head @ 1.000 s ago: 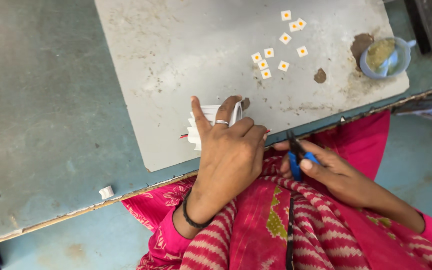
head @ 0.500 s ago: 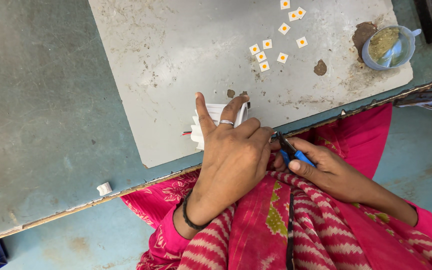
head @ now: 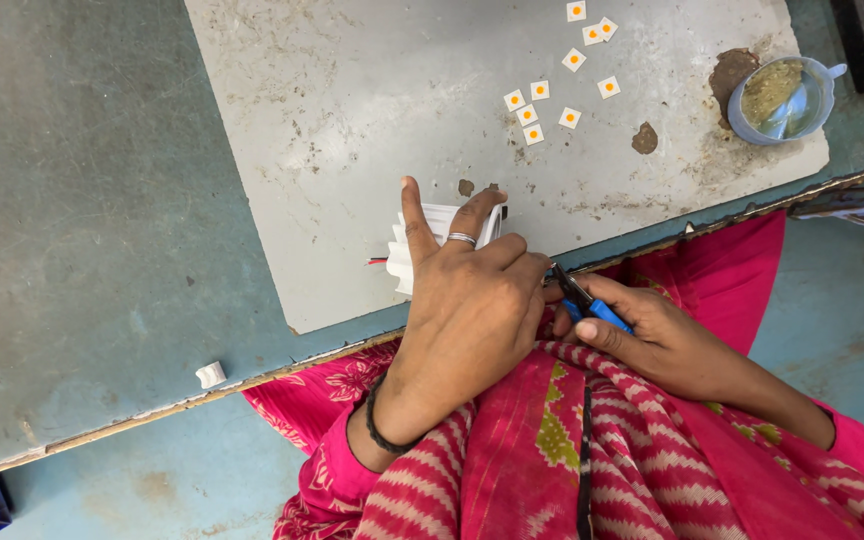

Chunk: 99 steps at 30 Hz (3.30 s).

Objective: The person solders small LED chips onto the wires of a white light fixture housing using a soldering iron, dipping wire ends into a small cup of flux and trimming with pliers, then sets the finished housing aside and picks up another.

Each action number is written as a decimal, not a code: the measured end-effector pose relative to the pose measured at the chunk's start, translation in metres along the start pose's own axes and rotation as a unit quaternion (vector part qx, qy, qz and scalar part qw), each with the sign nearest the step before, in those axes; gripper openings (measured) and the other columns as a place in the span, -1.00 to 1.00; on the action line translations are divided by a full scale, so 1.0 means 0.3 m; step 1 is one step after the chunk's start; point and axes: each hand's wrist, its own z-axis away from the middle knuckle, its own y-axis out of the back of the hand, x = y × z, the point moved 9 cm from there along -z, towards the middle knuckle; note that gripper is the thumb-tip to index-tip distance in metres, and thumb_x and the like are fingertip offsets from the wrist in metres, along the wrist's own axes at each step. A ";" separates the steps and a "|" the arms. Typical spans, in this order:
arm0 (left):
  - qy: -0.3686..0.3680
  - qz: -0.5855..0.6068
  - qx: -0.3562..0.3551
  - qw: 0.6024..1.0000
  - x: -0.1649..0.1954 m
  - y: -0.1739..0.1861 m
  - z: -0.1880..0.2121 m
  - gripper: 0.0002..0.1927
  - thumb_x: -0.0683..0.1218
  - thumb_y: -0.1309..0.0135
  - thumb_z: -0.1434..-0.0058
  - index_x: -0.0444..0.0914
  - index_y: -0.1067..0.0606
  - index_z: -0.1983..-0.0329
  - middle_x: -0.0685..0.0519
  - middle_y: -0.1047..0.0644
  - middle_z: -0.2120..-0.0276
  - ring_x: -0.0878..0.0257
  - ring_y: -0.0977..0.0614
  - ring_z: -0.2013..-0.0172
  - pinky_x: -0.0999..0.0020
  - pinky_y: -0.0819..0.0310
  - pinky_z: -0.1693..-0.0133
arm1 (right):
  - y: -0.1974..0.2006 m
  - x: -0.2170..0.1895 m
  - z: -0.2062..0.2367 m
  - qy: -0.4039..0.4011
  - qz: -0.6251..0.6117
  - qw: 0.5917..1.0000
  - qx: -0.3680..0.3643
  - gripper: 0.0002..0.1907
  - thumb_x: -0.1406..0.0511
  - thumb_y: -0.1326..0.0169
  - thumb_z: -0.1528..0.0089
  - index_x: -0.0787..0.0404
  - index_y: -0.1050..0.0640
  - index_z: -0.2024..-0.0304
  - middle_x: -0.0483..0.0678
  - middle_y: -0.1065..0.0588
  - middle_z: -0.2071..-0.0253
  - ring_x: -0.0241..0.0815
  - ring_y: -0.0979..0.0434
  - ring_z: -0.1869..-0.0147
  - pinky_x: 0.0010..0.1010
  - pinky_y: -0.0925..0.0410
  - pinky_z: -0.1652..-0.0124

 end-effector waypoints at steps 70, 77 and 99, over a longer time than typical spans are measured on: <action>-0.029 -0.028 -0.024 0.999 0.030 -0.018 -0.058 -0.84 -0.07 -0.23 -0.05 -0.25 -0.62 0.54 0.01 -0.55 0.50 -0.18 -0.50 -0.17 -0.69 0.23 -0.29 | 0.061 0.053 0.014 0.022 0.087 0.993 0.079 -0.42 0.08 -0.02 -0.30 0.23 -0.43 -0.29 -0.11 -0.52 0.27 -0.33 -0.45 0.22 -0.43 -0.37 0.24; -0.029 -0.031 -0.026 0.999 0.035 -0.018 -0.059 -0.82 -0.05 -0.24 -0.08 -0.25 -0.62 0.53 0.02 -0.55 0.49 -0.18 -0.49 -0.18 -0.68 0.23 -0.29 | 0.063 0.036 0.014 0.035 0.077 0.993 0.081 -0.47 0.10 -0.02 -0.32 0.25 -0.44 -0.25 -0.12 -0.52 0.25 -0.36 -0.44 0.20 -0.45 -0.37 0.22; -0.083 -0.044 -0.061 0.994 0.018 -0.019 -0.060 -0.84 -0.21 -0.09 -0.03 -0.26 -0.65 0.36 -0.05 -0.59 0.34 -0.22 -0.43 -0.21 -0.78 0.10 -0.18 | 0.437 -0.419 0.162 0.268 0.215 0.903 0.259 -0.45 0.05 0.03 -0.48 0.32 -0.40 -0.33 0.05 -0.52 -0.09 -0.10 -0.55 -0.22 -0.28 -0.41 -0.28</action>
